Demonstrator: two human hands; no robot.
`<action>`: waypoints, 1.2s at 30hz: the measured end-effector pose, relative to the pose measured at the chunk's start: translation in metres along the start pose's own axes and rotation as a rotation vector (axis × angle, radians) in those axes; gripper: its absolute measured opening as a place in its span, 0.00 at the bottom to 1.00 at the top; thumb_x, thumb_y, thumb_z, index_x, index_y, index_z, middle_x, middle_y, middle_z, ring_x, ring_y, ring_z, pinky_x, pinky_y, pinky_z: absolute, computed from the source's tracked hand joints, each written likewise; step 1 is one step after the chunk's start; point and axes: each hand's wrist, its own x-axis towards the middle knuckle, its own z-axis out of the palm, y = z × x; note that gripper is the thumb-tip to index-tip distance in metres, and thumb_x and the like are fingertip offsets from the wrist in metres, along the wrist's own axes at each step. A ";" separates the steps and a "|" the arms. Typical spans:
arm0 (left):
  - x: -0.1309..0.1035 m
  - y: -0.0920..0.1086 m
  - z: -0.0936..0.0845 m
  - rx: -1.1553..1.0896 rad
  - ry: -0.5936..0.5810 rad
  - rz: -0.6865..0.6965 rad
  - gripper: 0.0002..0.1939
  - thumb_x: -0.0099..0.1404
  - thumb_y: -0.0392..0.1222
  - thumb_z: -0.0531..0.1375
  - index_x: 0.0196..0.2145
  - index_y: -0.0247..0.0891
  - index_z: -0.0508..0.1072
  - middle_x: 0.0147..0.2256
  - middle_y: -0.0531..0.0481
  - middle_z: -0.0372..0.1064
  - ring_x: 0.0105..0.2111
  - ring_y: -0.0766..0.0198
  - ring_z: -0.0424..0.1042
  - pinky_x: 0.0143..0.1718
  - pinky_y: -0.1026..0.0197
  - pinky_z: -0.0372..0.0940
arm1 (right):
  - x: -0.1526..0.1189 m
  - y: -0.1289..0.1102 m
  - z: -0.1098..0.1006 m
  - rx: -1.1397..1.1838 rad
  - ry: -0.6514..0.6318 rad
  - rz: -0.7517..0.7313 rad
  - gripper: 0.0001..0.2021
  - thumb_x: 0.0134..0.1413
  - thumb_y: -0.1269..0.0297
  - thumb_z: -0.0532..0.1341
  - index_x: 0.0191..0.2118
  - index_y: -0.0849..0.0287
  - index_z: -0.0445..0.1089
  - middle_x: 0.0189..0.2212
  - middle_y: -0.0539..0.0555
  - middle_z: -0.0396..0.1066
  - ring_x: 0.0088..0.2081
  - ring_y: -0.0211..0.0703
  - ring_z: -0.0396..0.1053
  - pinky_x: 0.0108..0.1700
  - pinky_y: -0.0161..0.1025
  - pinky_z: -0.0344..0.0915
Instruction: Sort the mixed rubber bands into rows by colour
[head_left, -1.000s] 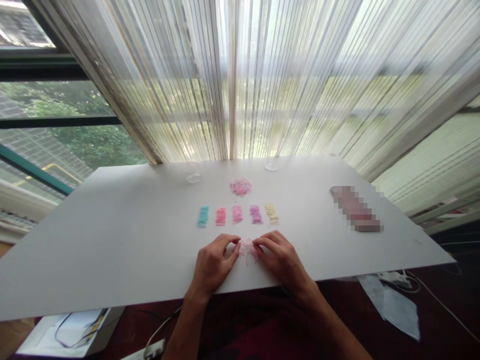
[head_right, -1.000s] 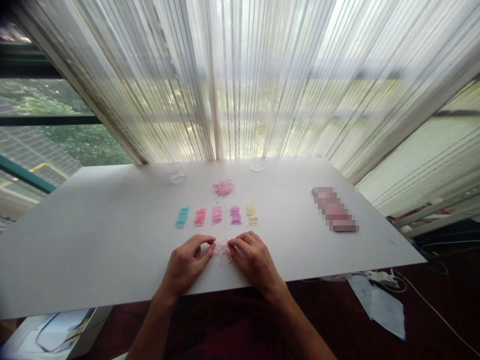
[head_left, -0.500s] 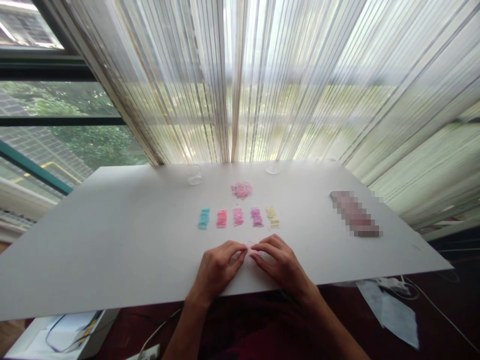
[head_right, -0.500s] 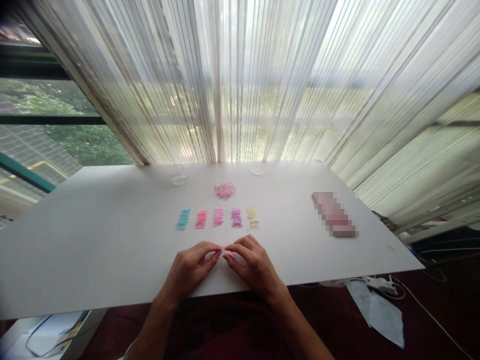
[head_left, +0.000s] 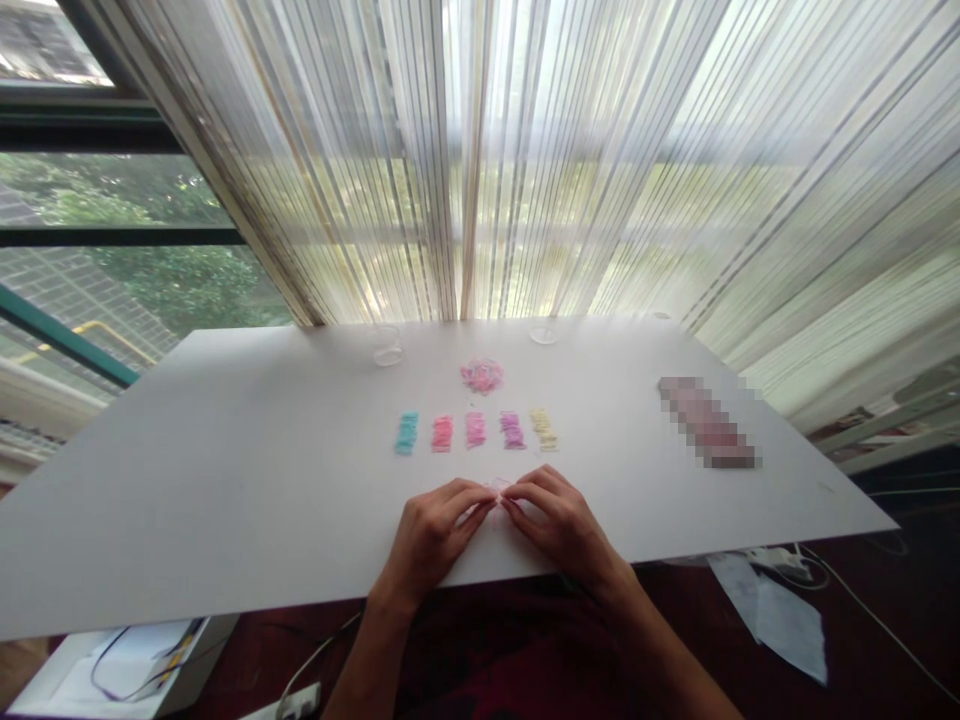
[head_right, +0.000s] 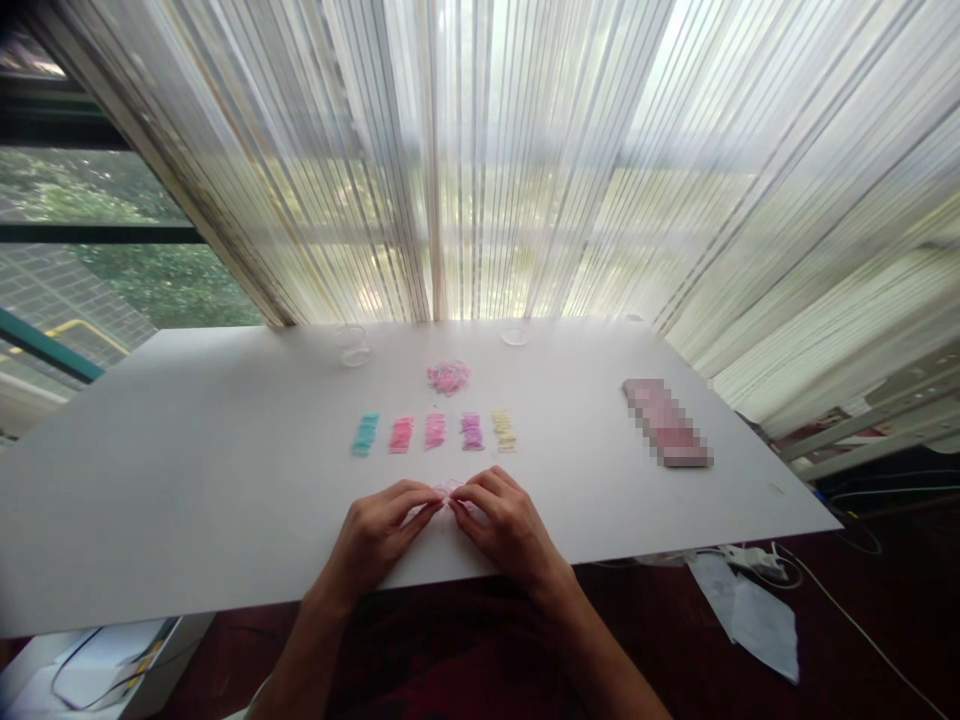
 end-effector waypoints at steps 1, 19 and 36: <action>0.000 0.000 0.000 -0.002 0.001 0.002 0.08 0.73 0.38 0.57 0.44 0.42 0.77 0.40 0.48 0.79 0.39 0.63 0.79 0.42 0.63 0.73 | 0.000 0.000 0.000 0.002 -0.002 0.001 0.06 0.63 0.72 0.62 0.41 0.54 0.76 0.32 0.53 0.75 0.36 0.44 0.72 0.38 0.40 0.73; 0.000 0.000 -0.001 0.048 0.006 -0.002 0.08 0.72 0.38 0.58 0.45 0.40 0.77 0.40 0.49 0.78 0.39 0.64 0.79 0.41 0.65 0.72 | -0.001 0.000 -0.001 0.026 0.009 0.064 0.04 0.62 0.70 0.63 0.39 0.55 0.75 0.32 0.53 0.74 0.36 0.44 0.71 0.40 0.40 0.72; 0.001 0.002 -0.001 0.083 -0.005 -0.038 0.06 0.73 0.40 0.58 0.42 0.39 0.75 0.39 0.50 0.77 0.36 0.65 0.78 0.36 0.67 0.70 | -0.001 0.000 0.000 0.026 0.003 0.086 0.03 0.63 0.70 0.63 0.40 0.55 0.75 0.34 0.53 0.74 0.37 0.44 0.71 0.41 0.41 0.71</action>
